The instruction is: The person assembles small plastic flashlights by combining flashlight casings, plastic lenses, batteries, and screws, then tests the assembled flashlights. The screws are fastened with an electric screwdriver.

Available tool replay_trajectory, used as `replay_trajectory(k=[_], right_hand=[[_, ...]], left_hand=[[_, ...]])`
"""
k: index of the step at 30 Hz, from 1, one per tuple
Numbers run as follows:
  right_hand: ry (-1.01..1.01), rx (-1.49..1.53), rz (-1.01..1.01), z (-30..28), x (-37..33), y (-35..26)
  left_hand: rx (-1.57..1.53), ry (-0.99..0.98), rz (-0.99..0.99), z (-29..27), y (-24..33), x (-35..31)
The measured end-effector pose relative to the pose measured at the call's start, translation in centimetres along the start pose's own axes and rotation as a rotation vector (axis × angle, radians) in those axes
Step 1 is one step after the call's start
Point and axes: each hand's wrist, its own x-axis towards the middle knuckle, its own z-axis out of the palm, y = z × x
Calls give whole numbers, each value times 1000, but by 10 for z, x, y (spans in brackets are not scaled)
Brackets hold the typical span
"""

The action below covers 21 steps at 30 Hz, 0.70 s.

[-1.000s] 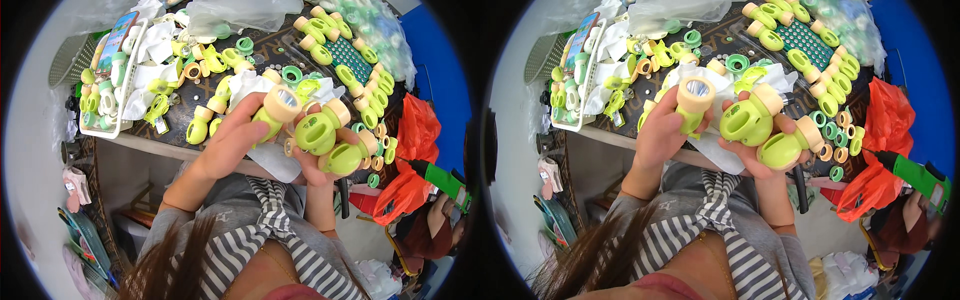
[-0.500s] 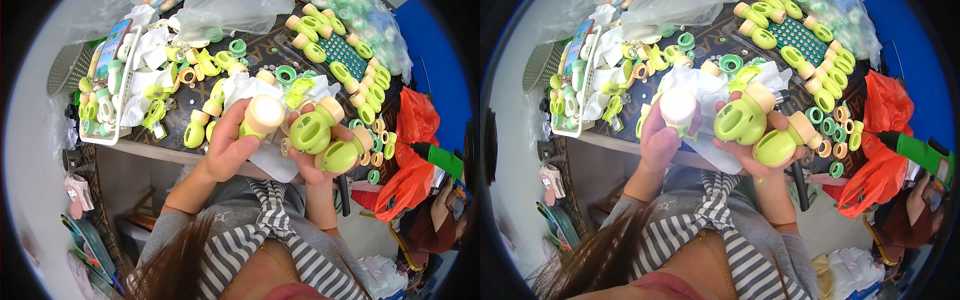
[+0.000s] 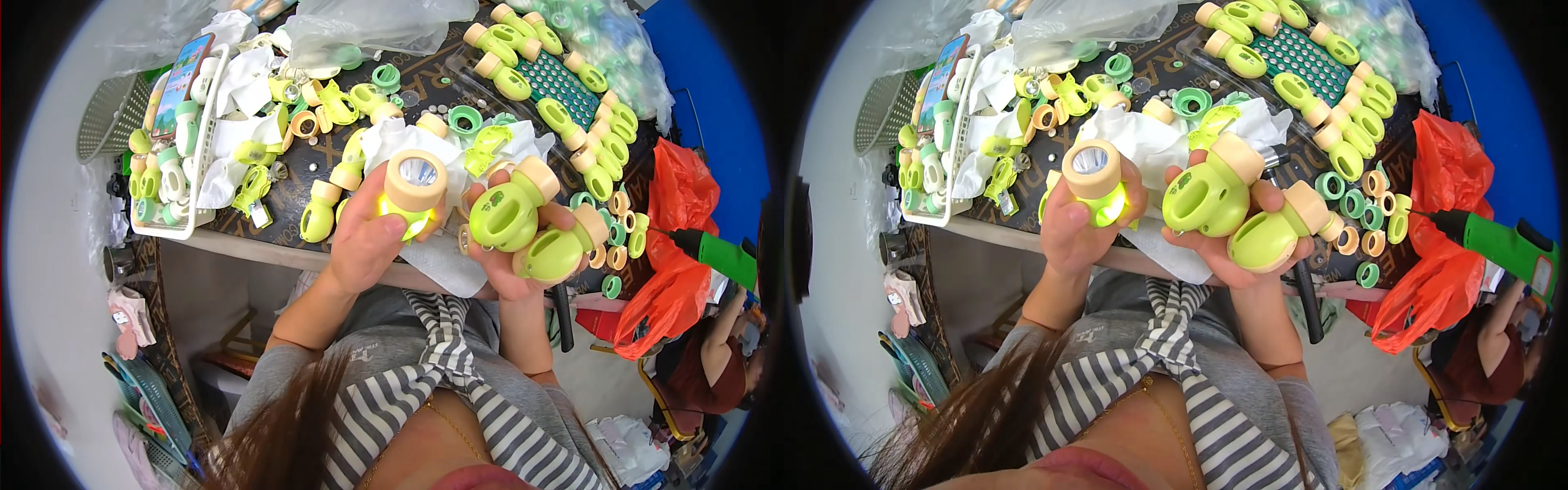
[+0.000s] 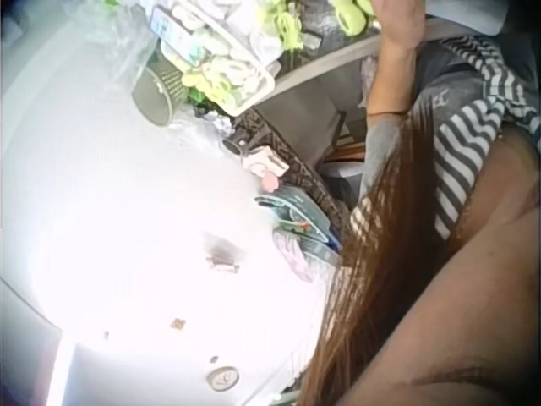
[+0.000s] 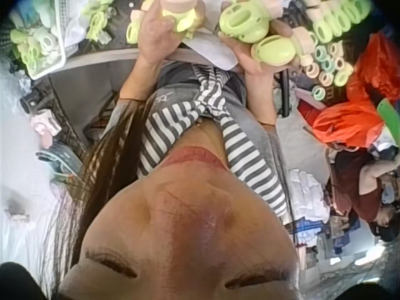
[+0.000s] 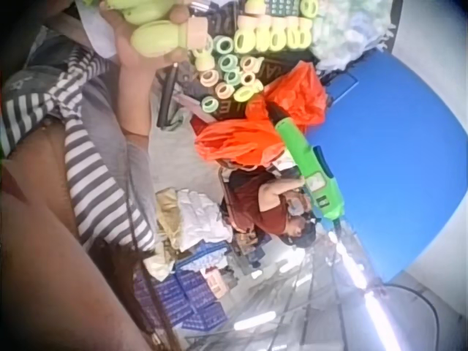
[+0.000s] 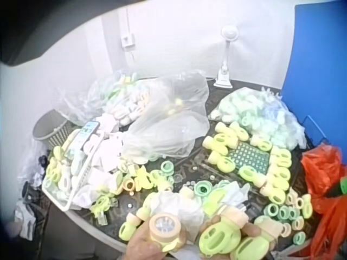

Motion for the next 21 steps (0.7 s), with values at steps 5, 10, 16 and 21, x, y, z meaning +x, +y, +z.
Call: replay_trajectory(k=[5, 10, 16, 21], right_hand=[[-17, -1, 0, -1, 1, 0], [9, -38, -13, -2, -3, -2], [-10, -79, -23, -4, -2, 1], [-10, -81, -21, -3, -2, 1]], left_hand=[[-85, 66, -28, 5, 2, 0], [791, 37, 195, 7, 8, 8], [959, 203, 389, 8, 3, 11], [1220, 164, 556, 3, 8, 13]])
